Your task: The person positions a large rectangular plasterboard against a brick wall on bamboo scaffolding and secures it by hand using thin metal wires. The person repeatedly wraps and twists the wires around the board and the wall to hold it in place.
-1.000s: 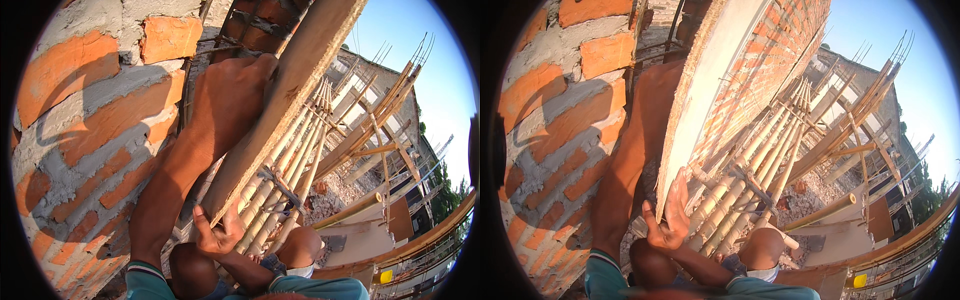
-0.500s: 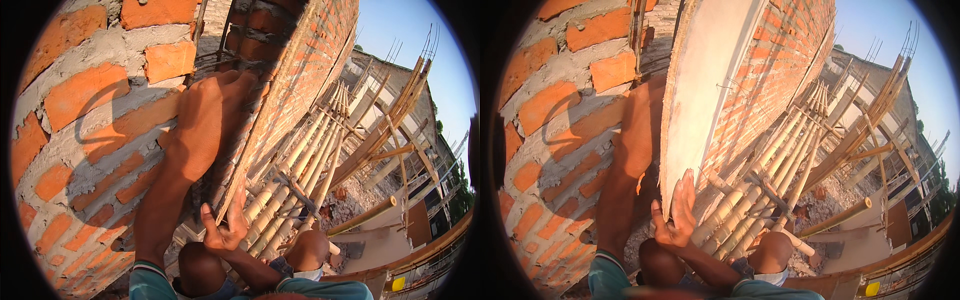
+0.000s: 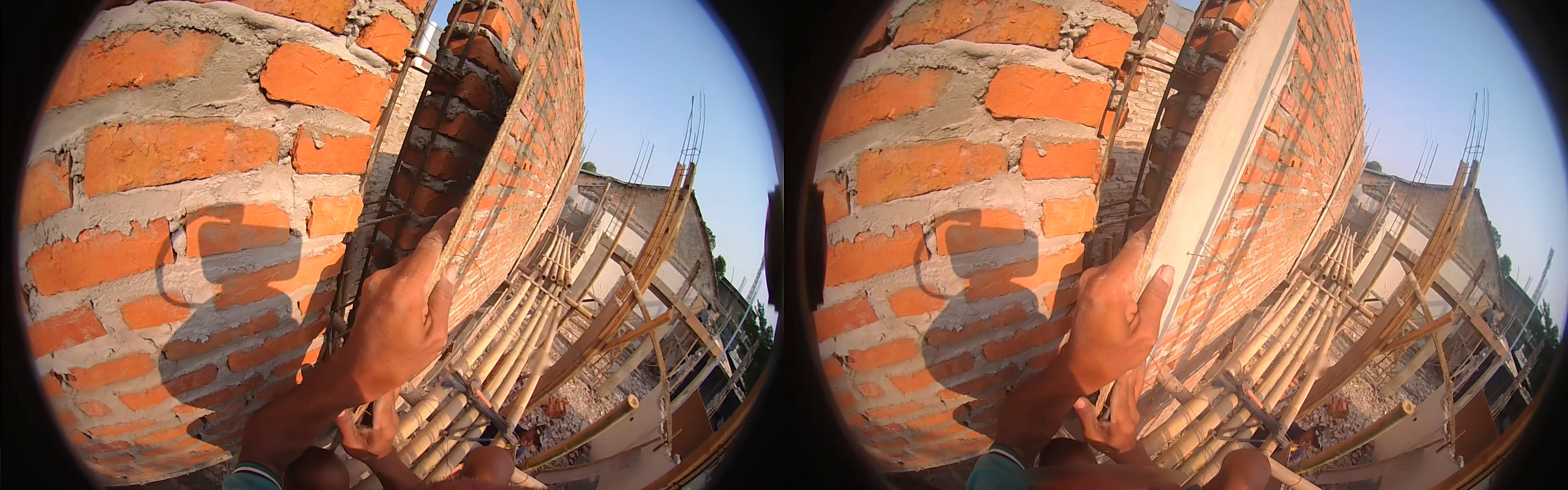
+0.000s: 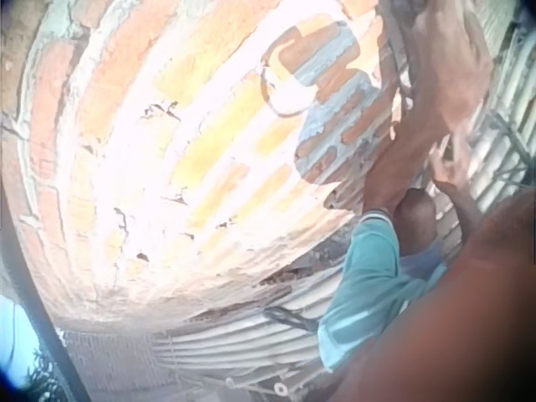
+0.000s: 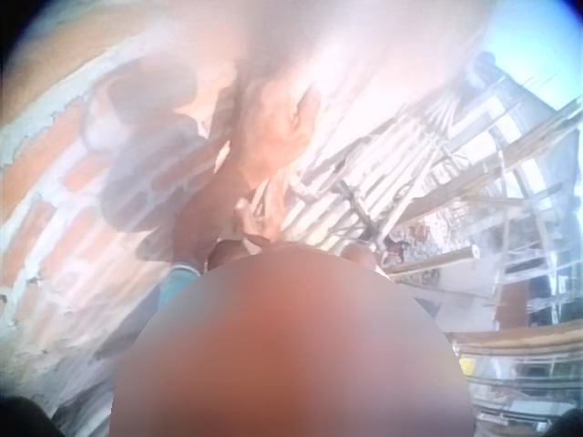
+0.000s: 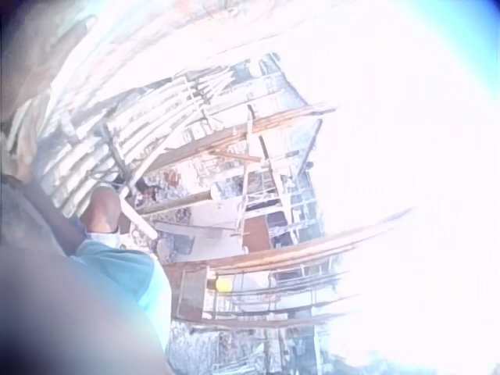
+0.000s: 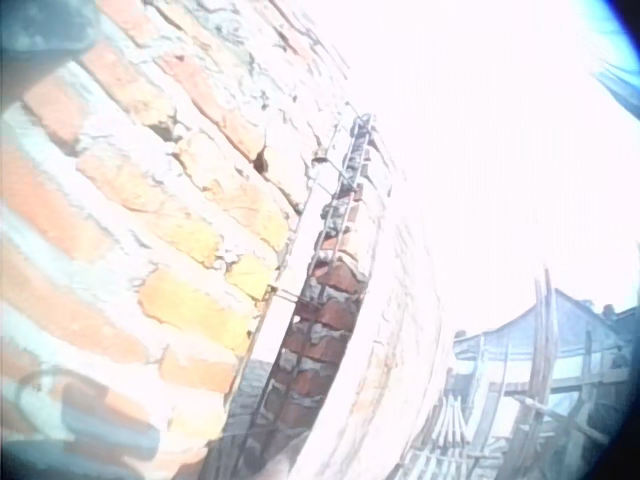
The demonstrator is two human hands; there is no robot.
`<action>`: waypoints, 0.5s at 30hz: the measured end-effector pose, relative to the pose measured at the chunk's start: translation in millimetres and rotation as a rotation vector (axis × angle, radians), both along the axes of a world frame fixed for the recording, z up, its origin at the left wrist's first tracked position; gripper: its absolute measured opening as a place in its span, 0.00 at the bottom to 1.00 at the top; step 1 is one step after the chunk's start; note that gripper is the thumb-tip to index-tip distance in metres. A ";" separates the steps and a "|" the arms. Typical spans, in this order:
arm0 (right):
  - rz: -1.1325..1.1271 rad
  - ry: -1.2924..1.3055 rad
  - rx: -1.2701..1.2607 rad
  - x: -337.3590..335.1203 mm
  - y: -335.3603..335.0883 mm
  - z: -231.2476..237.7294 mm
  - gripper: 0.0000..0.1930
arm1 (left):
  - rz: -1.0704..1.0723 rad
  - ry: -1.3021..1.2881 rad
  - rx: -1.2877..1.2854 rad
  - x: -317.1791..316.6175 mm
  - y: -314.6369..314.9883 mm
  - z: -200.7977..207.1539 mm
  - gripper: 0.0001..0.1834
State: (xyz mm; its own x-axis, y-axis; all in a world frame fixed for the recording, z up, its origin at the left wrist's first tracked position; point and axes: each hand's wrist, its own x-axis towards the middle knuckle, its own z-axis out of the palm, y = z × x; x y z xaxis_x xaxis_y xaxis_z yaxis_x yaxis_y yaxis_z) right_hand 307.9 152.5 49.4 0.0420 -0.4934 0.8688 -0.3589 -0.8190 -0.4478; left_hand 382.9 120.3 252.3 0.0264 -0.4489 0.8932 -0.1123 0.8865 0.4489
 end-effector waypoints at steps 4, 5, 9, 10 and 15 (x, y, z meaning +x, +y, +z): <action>0.248 -0.132 -0.123 -30.5 -5.6 52.1 0.42 | 0.068 -0.004 -0.087 1.0 5.2 1.7 0.24; 0.312 -0.368 -0.089 -29.7 -2.6 70.5 0.43 | 0.089 0.006 -0.089 1.0 6.7 2.0 0.24; 0.207 -0.506 -0.255 -41.0 -21.3 187.9 0.45 | 0.147 -0.026 -0.074 0.3 9.3 1.6 0.26; 0.175 -0.423 -0.247 -37.7 -24.4 215.0 0.47 | 0.149 -0.040 -0.056 0.0 9.0 1.0 0.29; -0.009 -0.060 -0.293 1.8 -43.3 303.6 0.52 | 0.211 -0.114 0.021 0.5 10.0 1.9 0.37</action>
State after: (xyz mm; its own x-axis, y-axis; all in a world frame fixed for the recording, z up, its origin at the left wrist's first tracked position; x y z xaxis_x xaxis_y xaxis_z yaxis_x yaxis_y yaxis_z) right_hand 309.7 109.2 353.0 -0.0171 -0.2212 0.9751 -0.3466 -0.9134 -0.2133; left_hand 383.3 130.3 254.1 0.0209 -0.4631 0.8861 -0.3451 0.8284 0.4411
